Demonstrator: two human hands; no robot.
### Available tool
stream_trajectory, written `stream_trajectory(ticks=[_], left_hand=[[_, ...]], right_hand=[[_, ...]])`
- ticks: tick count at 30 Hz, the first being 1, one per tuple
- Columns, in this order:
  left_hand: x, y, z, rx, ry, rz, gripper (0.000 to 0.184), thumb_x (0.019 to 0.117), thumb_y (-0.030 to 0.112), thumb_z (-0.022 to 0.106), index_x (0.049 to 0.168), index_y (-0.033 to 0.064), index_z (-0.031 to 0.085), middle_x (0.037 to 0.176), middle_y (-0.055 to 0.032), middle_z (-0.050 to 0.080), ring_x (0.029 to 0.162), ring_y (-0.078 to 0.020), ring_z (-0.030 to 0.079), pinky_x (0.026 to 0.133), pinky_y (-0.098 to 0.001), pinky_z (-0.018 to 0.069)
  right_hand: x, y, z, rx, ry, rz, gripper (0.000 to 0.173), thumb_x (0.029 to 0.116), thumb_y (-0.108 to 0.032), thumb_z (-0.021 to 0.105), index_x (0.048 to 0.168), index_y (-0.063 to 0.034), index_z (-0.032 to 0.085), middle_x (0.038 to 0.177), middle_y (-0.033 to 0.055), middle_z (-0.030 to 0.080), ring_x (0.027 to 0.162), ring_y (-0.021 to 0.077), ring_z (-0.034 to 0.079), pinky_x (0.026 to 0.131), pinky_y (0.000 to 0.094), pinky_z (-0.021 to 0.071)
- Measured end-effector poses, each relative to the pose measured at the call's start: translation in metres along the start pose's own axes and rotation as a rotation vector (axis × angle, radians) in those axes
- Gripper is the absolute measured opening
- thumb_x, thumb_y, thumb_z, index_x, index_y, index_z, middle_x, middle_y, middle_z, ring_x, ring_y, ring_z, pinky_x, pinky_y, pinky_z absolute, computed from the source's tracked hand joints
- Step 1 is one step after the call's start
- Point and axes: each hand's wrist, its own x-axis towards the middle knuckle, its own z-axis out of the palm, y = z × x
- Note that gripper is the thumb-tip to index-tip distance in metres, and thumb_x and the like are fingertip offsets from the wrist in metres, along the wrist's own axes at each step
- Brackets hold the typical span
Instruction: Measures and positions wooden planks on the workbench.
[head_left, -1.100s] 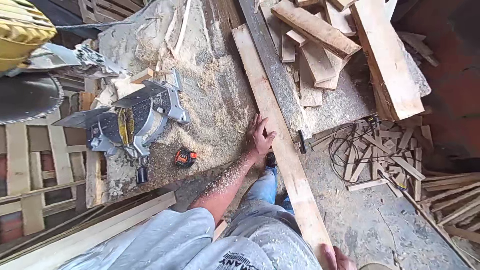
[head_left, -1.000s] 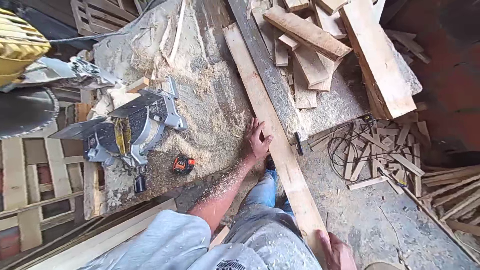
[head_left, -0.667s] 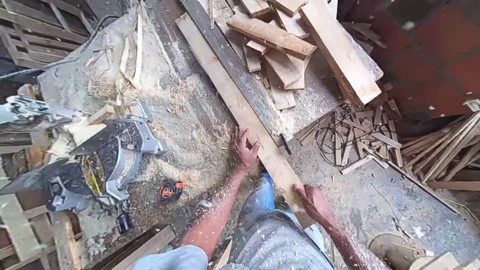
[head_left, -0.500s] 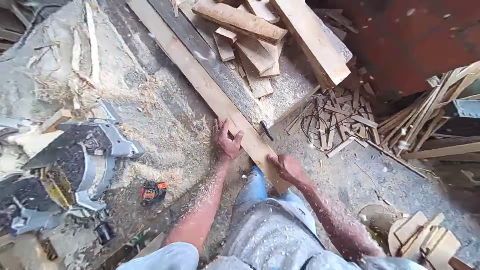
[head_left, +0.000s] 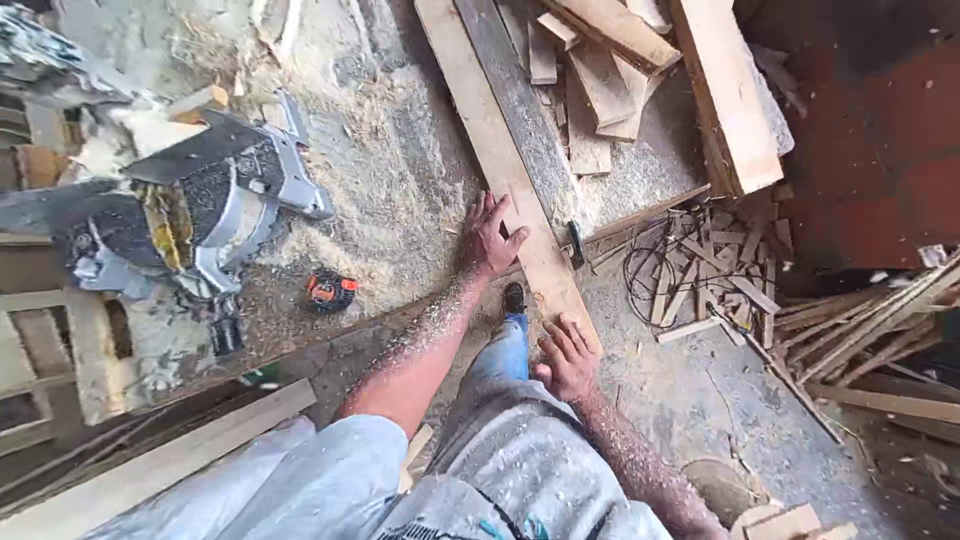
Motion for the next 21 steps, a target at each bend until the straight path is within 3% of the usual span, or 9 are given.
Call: stream_trajectory(ticks=[9,21], left_hand=[[0.001,-0.005,0.004,-0.105,0.108,0.075,0.075,0.0938,0.07,0.052,0.139,0.0112,0.065,0.151,-0.0256,0.051,0.147,-0.0371,0.043,0.124,-0.0509,0.0305],[-0.003,-0.004,-0.001,-0.302,0.162,0.03,0.053,0.1061,0.039,0.046,0.133,-0.0013,0.066,0.144,-0.0258,0.058,0.141,-0.0382,0.05,0.122,-0.0492,0.0347]], right_hand=[[0.049,0.006,0.028,0.005,0.053,0.034,0.083,0.1006,-0.074,0.019,0.112,-0.0124,0.073,0.117,0.0099,0.077,0.123,0.0271,0.067,0.109,0.0474,0.0504],[0.152,0.014,0.073,0.071,0.051,0.142,0.097,0.096,-0.081,0.015,0.129,-0.0082,0.07,0.126,0.014,0.073,0.122,0.0285,0.068,0.107,0.051,0.0527]])
